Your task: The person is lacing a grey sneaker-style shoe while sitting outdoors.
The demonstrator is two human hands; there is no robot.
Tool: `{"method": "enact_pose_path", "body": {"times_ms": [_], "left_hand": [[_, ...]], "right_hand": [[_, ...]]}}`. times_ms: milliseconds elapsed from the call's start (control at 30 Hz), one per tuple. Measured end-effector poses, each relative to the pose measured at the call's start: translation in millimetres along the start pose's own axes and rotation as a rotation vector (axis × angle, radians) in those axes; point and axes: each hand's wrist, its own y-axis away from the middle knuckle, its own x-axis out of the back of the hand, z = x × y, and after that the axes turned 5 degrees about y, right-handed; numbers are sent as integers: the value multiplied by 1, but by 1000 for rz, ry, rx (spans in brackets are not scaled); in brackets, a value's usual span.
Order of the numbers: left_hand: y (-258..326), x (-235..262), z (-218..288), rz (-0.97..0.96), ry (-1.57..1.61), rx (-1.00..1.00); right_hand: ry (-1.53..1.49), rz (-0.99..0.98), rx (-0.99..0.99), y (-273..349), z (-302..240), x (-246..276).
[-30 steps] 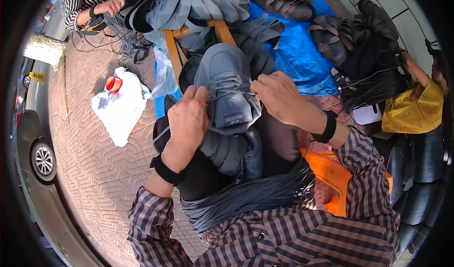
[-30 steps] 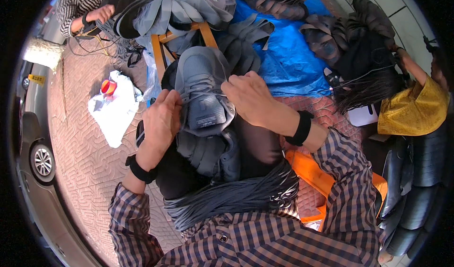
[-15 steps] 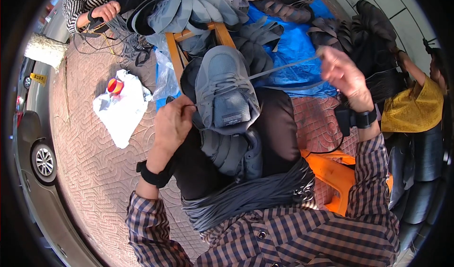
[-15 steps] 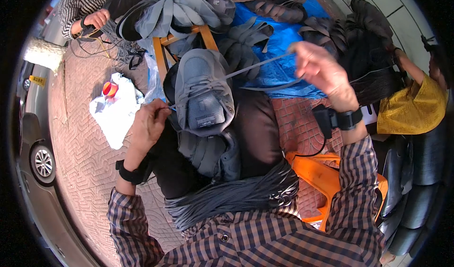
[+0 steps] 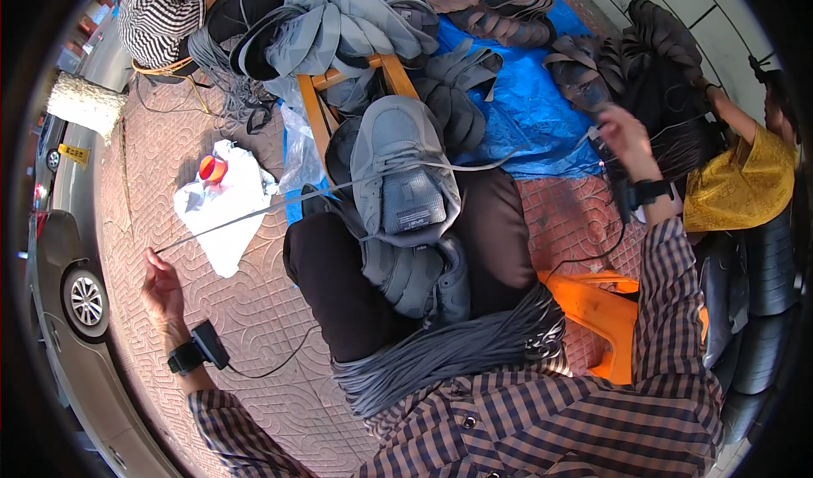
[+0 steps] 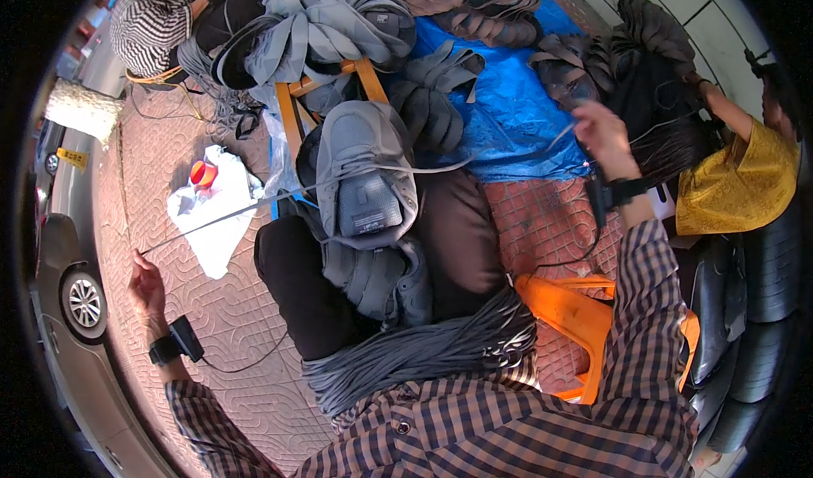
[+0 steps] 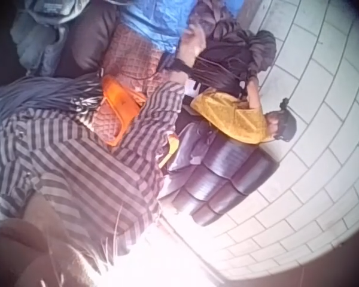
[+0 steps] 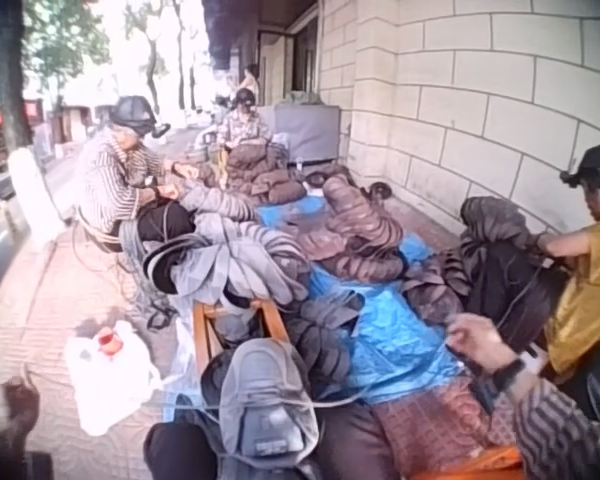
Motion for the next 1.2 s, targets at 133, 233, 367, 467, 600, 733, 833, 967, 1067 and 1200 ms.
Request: {"method": "enact_pose_path", "body": {"times_ms": [133,233,367,467,600,733,833,967,1067,1200], "left_hand": [[-7,33,81,76,-287,-143],[-1,21,70,131,-473,-186],[30,-94,-100,44,-1128,-65],[71,-148,-178,-173,-1215,164],[96,-175,-241,-375,-1263,285],[98,-179,-272,-534,-1501,79],[100,-190,-284,-603,-1749,-166],[99,-197,-292,-703,-1865,-508],[96,-206,-294,-802,-1931,-569],[92,-214,-294,-1011,-2013,-671]], "right_hand": [[868,-432,263,65,25,-163],[879,-716,504,97,36,-230],[836,-680,293,112,34,-253],[855,-714,372,114,38,-262],[1032,-695,507,119,34,-274],[1260,-698,925,125,30,-284],[1364,-698,1269,130,29,-290],[1013,-807,355,102,39,-288],[862,-712,243,95,54,-280],[793,-787,170,94,55,-276]]}}
